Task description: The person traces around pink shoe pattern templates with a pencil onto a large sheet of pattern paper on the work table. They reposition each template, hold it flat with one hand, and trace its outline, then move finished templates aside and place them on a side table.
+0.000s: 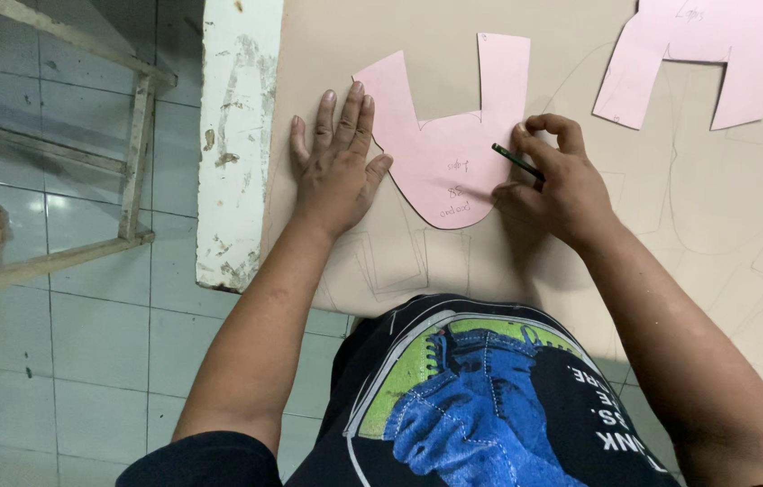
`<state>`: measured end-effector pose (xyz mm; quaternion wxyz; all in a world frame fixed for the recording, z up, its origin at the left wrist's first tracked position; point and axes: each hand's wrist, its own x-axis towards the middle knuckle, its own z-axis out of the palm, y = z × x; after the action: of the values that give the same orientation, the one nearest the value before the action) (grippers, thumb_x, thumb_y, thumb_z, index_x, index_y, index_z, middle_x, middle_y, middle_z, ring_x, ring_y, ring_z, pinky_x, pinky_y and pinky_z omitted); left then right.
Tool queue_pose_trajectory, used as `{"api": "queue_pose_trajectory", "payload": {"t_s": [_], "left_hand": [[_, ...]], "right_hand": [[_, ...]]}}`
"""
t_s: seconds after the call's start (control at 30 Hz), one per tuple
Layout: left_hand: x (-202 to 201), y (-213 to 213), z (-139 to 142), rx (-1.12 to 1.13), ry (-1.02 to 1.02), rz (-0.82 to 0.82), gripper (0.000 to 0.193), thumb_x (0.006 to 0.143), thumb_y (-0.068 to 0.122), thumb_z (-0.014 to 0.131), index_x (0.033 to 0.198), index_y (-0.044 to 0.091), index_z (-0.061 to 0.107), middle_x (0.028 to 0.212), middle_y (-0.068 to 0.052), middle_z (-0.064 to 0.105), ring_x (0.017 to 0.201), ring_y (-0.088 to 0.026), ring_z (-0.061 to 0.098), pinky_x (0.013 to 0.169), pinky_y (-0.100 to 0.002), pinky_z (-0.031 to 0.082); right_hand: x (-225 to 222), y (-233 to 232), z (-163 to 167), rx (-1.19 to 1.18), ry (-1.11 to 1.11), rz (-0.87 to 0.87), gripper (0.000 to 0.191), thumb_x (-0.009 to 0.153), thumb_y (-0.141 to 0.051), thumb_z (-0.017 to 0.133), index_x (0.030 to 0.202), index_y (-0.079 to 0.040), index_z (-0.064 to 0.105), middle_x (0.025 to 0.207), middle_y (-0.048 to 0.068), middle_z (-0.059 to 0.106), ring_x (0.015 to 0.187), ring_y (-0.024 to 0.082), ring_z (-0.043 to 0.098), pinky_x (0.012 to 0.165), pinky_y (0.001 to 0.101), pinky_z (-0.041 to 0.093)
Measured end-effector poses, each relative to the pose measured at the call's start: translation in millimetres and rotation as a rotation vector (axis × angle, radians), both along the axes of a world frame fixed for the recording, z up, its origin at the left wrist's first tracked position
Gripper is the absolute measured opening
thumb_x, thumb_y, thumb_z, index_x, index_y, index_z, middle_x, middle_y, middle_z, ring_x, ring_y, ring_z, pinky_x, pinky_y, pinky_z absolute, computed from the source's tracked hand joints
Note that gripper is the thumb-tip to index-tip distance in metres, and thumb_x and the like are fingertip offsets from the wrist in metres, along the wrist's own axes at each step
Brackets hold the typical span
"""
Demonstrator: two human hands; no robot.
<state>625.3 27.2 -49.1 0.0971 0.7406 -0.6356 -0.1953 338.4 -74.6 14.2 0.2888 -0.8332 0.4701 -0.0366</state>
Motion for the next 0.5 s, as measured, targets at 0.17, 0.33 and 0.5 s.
{"api": "queue_pose_trajectory", "payload": {"t_s": [0.17, 0.33, 0.5], "left_hand": [[5.2, 5.8, -9.1, -0.184, 0.185, 0.117, 0.055, 0.101, 0.018, 0.058, 0.154, 0.012, 0.047, 0.163, -0.007, 0.038, 0.157, -0.029, 0.027, 0.127, -0.057, 0.009], [28.4, 7.0, -27.6, -0.611, 1.077, 0.384, 0.039, 0.105, -0.004, 0.046, 0.14, 0.003, 0.061, 0.147, -0.018, 0.06, 0.141, -0.024, 0.056, 0.126, -0.038, 0.043], [7.5, 0.0, -28.2, -0.436, 0.55, 0.425, 0.029, 0.105, 0.011, 0.053, 0.131, 0.013, 0.066, 0.144, -0.008, 0.065, 0.14, -0.022, 0.059, 0.125, -0.043, 0.045]], "right_hand": [[-1.1, -2.2, -4.6, 0.031, 0.003, -0.009, 0.075, 0.075, -0.025, 0.088, 0.142, -0.007, 0.06, 0.151, 0.011, 0.043, 0.111, 0.032, 0.067, 0.088, 0.0411, 0.059], [-4.0, -11.2, -14.9, 0.022, -0.019, 0.006, 0.078, 0.076, -0.027, 0.09, 0.145, -0.005, 0.058, 0.152, 0.011, 0.042, 0.114, 0.032, 0.066, 0.09, 0.0405, 0.059], [-3.1, -18.2, -19.1, 0.046, -0.08, -0.007, 0.078, 0.079, -0.027, 0.089, 0.147, -0.004, 0.057, 0.153, 0.01, 0.041, 0.116, 0.03, 0.066, 0.092, 0.0377, 0.061]]}}
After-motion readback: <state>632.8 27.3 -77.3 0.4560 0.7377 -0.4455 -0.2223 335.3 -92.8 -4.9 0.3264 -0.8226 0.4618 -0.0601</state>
